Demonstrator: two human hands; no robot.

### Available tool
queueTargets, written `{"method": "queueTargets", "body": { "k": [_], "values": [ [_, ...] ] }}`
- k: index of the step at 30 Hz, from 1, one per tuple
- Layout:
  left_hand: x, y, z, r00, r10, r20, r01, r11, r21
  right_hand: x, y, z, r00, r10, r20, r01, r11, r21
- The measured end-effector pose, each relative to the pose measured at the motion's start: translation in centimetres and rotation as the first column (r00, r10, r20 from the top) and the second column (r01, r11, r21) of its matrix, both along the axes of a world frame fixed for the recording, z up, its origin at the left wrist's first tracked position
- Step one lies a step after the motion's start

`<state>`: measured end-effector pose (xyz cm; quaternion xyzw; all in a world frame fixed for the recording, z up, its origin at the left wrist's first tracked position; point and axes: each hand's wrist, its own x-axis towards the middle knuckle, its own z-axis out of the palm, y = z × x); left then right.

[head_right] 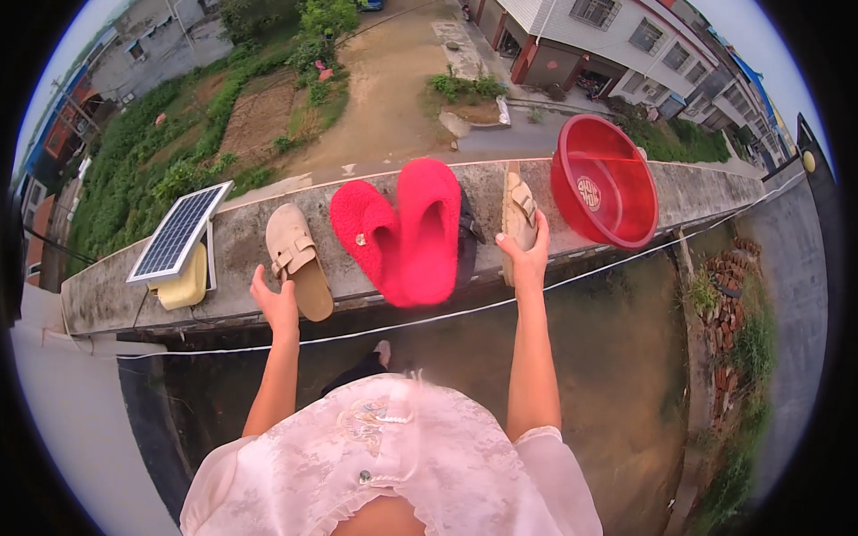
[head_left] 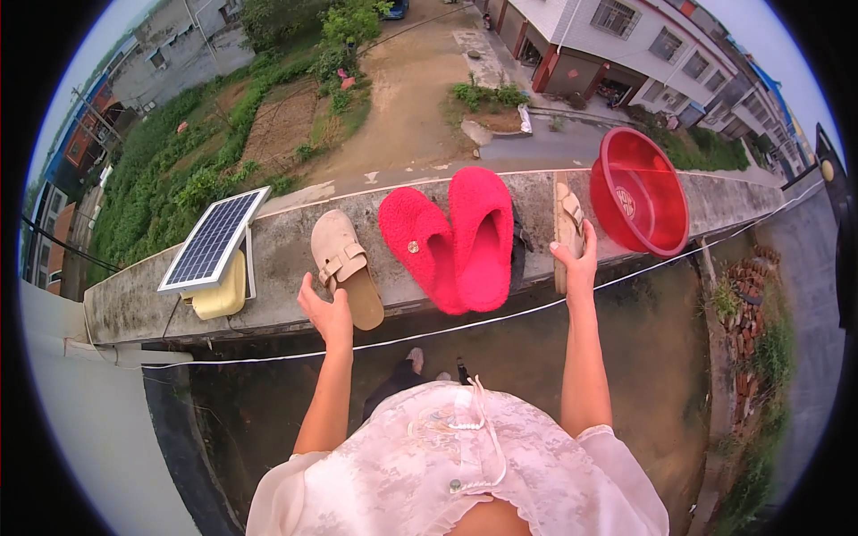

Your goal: The person hangs a pair of shorts on a hanger and places it on a wire outside, then collects a bra and a camisole from a basin and takes them inside to be placed on hangers, and finally gathers several pairs of shoes and places them on an outdoor ledge.

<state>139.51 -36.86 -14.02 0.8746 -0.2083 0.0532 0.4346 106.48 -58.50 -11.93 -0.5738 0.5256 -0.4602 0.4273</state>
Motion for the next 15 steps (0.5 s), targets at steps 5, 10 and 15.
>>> {"method": "queueTargets", "body": {
  "k": [5,10,15],
  "values": [
    [-2.8,-1.7,0.3,0.907,-0.336,-0.252,0.332,0.941,-0.062,-2.5,-3.2,-5.0,0.947,-0.044,-0.318,0.053,0.998,0.020],
    [1.1,-2.4,-2.2,0.427,-0.354,-0.832,-0.219,0.852,-0.475,-0.5,-4.5,-0.6,0.654,0.031,-0.756,-0.146,0.986,-0.086],
    [0.3,-5.1,0.5,0.309,-0.385,-0.870,-0.509,0.705,-0.493,-1.1,-7.2,-0.8,0.444,0.224,-0.867,-0.149,0.973,0.175]
  ]
}}
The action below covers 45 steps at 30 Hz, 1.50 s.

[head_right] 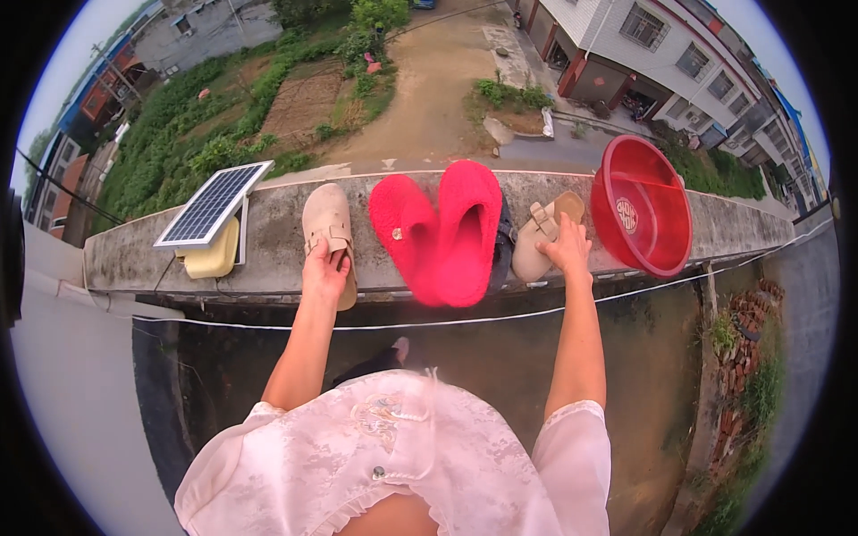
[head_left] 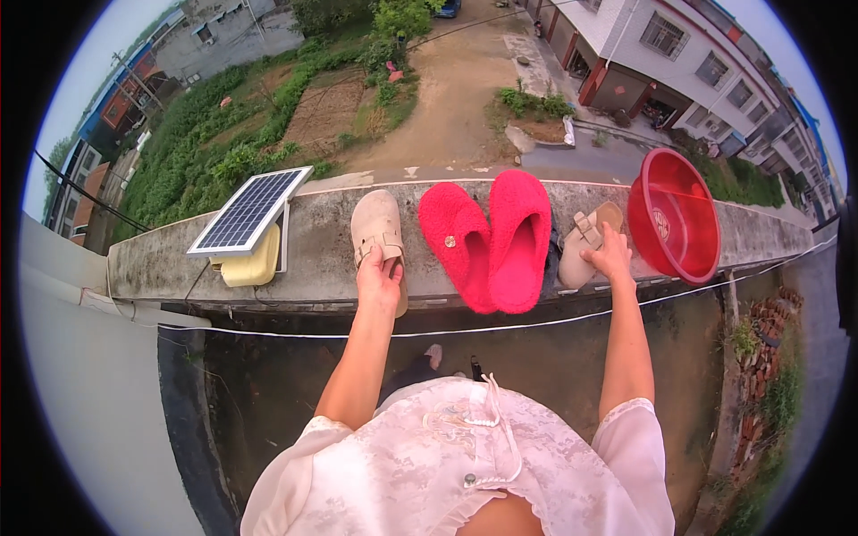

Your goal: The person hangs a pair of shorts on a hanger and places it on a wire outside, then collects a bra and a camisole from a basin and takes them inside to be placed on hangers, and finally gathers several pairs of shoes and places them on an outdoor ledge.

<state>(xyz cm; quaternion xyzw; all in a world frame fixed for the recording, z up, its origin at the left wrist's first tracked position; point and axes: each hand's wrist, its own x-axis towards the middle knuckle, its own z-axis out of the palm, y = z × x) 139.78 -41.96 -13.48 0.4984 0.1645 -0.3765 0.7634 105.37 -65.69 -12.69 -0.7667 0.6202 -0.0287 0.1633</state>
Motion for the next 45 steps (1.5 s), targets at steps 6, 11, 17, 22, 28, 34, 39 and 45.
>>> {"method": "queueTargets", "body": {
  "k": [6,11,17,22,28,34,39,45],
  "values": [
    [4.4,2.8,8.0,0.438,-0.685,0.582,0.634,0.694,0.340,-0.4,0.0,1.8,1.000,-0.008,-0.004,0.008,1.000,0.017],
    [7.9,0.4,8.4,-0.178,-0.794,0.582,0.562,0.403,0.722,-2.9,2.2,1.2,0.972,-0.175,0.156,0.179,0.984,-0.013],
    [6.3,-2.4,4.5,-0.462,-0.797,0.389,0.091,0.393,0.915,-8.3,6.3,0.8,0.381,-0.480,0.790,0.313,0.871,0.378],
    [1.6,-1.3,5.5,-0.513,-0.493,0.703,-0.050,0.835,0.549,-4.1,13.1,11.1,-0.179,-0.437,0.882,0.107,0.882,0.459],
    [-5.4,4.7,10.1,0.090,-0.131,0.987,0.238,0.965,0.107,8.0,16.0,14.0,-0.007,-0.386,0.923,-0.426,0.836,0.346],
    [-1.0,10.6,10.1,-0.254,-0.281,0.925,-0.142,0.957,0.252,23.4,17.4,11.8,0.460,0.505,0.730,-0.706,0.707,-0.044],
    [-0.6,13.5,4.8,-0.273,-0.723,0.635,-0.456,0.678,0.576,33.9,19.9,7.0,0.316,0.779,0.542,-0.834,0.500,-0.233],
    [1.2,12.9,-0.4,-0.082,-0.779,0.622,-0.404,0.596,0.694,35.5,21.5,3.4,0.314,0.750,0.582,-0.807,0.534,-0.253]
  ]
}}
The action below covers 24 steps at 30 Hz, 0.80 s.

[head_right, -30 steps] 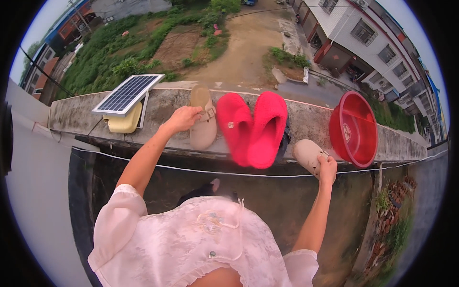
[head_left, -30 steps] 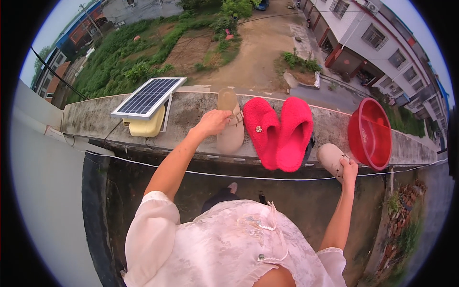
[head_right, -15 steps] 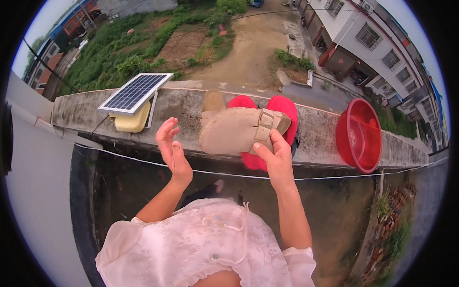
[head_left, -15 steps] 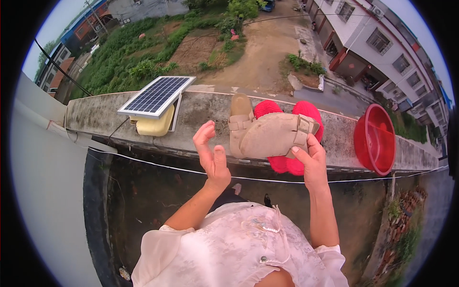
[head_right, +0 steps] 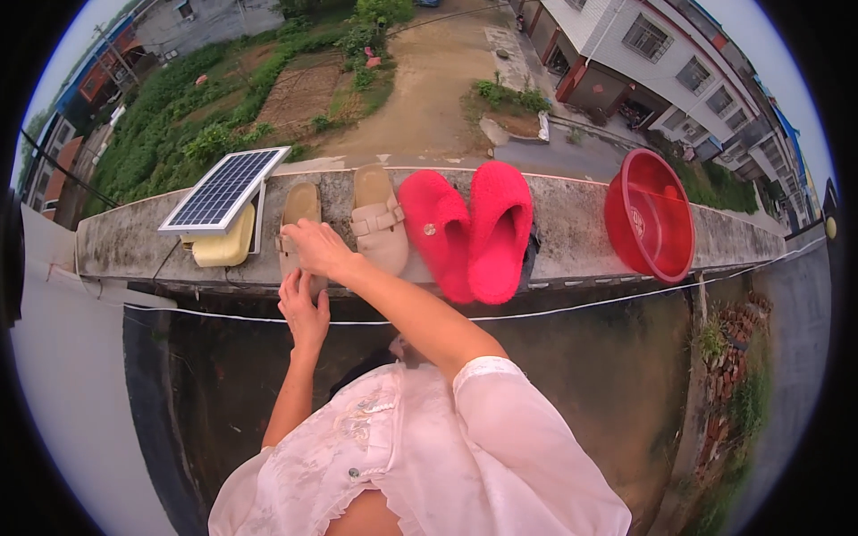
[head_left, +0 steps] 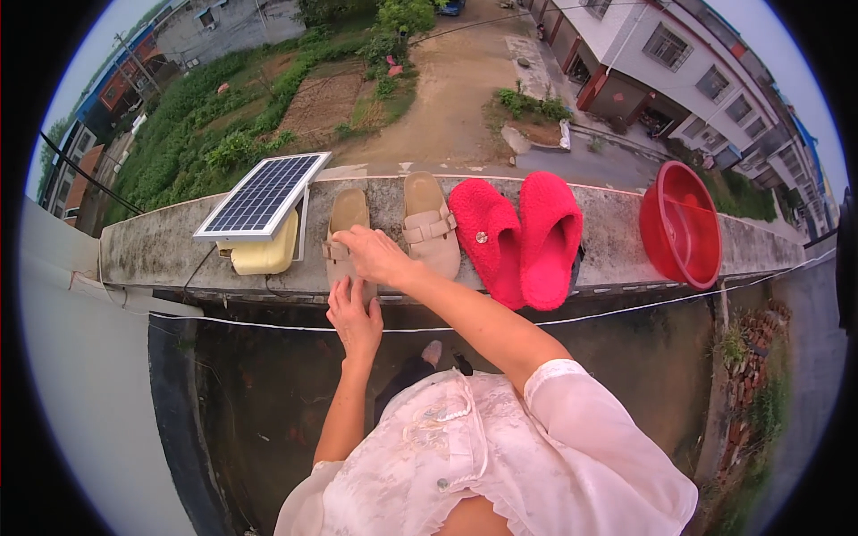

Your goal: The person hangs a pair of shorts on a hanger and places it on a wire outside, then collects a bra and a camisole from a basin and takes them inside to be placed on hangers, and finally gathers several pairs of shoes and places them on an outdoor ledge.

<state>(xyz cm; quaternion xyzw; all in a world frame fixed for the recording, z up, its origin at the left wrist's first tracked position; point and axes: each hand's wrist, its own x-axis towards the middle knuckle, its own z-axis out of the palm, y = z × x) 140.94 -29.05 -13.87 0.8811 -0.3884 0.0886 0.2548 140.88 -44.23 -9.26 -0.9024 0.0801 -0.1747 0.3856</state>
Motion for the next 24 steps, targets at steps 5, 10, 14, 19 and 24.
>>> {"method": "queueTargets", "body": {
  "k": [5,10,14,19,24],
  "values": [
    [0.0,-1.2,3.2,0.990,-0.088,0.108,0.092,0.995,-0.032,-9.2,-2.2,4.6,0.841,-0.476,0.259,0.381,0.859,0.343],
    [-2.2,-10.0,5.7,0.644,-0.757,0.113,0.763,0.646,-0.023,-19.5,-7.6,0.6,0.154,-0.975,0.160,0.817,0.217,0.534],
    [-3.5,-17.6,4.7,0.235,-0.918,0.320,0.875,0.343,0.343,-18.4,-11.1,-2.0,0.380,-0.921,0.083,0.679,0.338,0.652],
    [-2.5,-22.6,4.1,0.026,-0.935,0.355,0.726,0.261,0.636,-20.9,-13.5,0.5,0.368,-0.930,0.021,0.636,0.268,0.724],
    [-2.5,-22.9,7.4,0.042,-0.937,0.348,0.719,0.270,0.640,-28.6,-12.9,8.7,0.489,-0.859,0.151,0.349,0.351,0.869]
  ]
}}
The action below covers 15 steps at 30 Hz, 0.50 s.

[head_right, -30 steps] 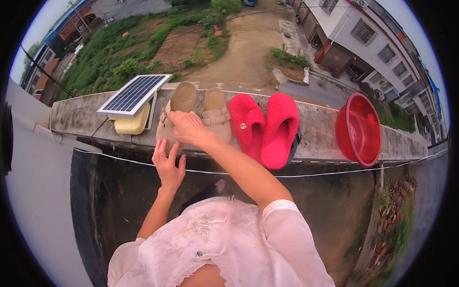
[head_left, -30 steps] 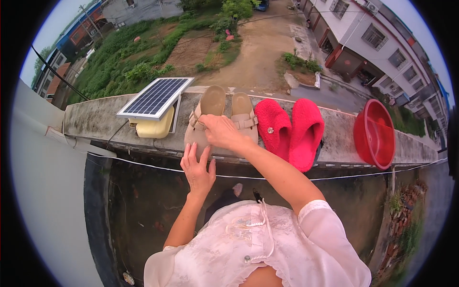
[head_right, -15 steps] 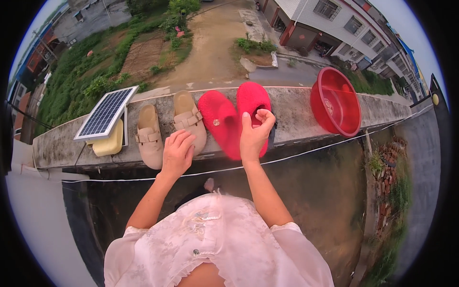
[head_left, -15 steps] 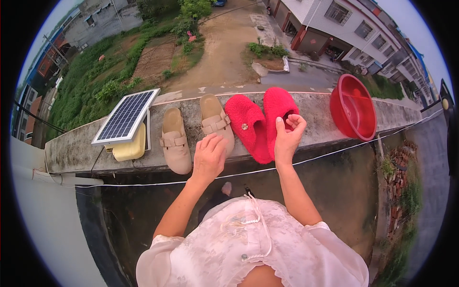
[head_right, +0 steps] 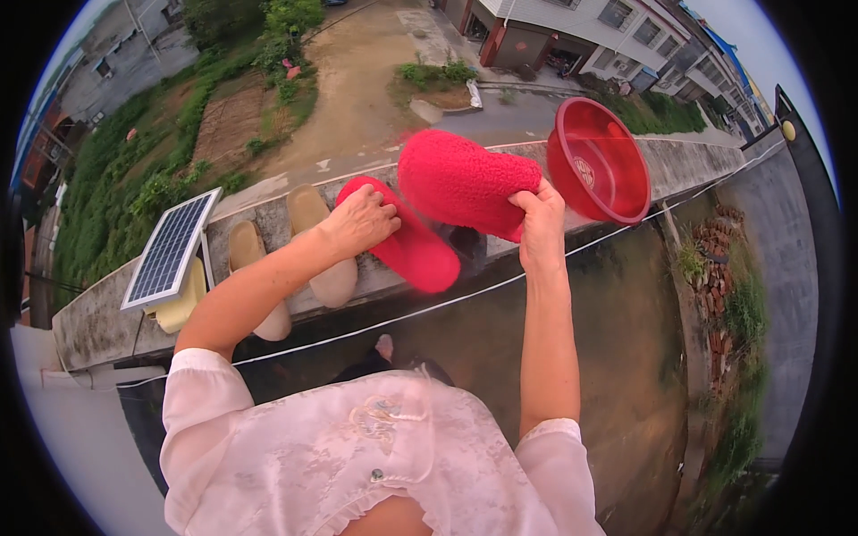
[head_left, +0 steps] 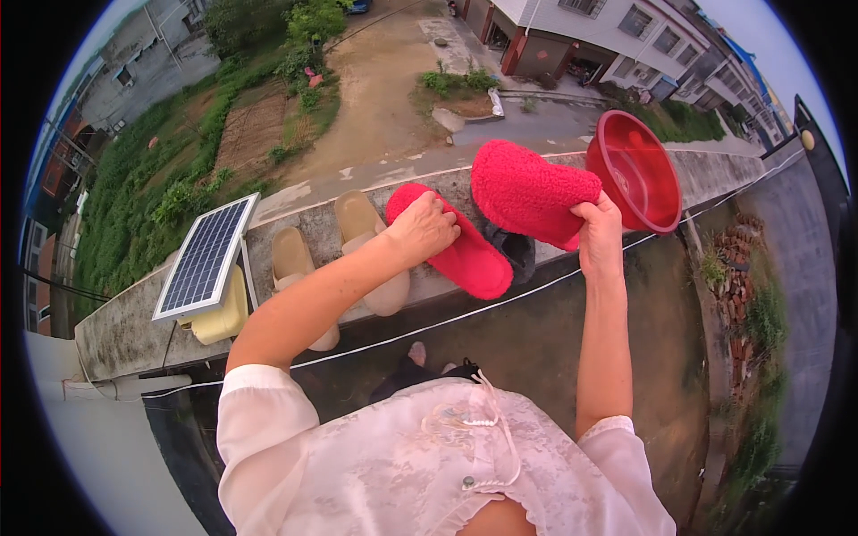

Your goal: The person hangs a pair of shorts on a hanger and places it on a wire outside, then collects a bra and a camisole from a basin and takes them inside to be placed on hangers, and finally gathers several pairs of shoes and places them on an outdoor ledge.

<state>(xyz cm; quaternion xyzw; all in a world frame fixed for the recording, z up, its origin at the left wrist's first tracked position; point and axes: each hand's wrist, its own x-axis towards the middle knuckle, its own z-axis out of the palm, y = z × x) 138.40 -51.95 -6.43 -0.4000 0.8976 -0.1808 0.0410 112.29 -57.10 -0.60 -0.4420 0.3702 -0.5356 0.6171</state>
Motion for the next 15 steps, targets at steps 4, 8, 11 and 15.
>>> {"method": "queueTargets", "body": {
  "k": [4,8,11,15],
  "values": [
    [0.2,-0.2,2.9,0.997,0.044,-0.058,-0.037,0.994,0.103,-5.9,-1.8,0.5,0.969,-0.077,-0.235,0.042,0.987,-0.153],
    [0.6,-1.4,5.3,0.945,0.139,-0.297,-0.108,0.987,0.119,-8.2,-4.1,-0.1,0.734,-0.028,-0.678,-0.278,0.899,-0.339],
    [0.4,-2.0,6.9,0.879,0.271,-0.393,-0.224,0.961,0.161,-9.6,-6.9,-2.7,0.443,-0.214,-0.870,-0.518,0.732,-0.443],
    [-0.4,-0.6,6.2,0.803,0.418,-0.424,-0.411,0.905,0.113,-8.4,-8.4,-4.8,0.349,-0.379,-0.857,-0.641,0.571,-0.513]
  ]
}}
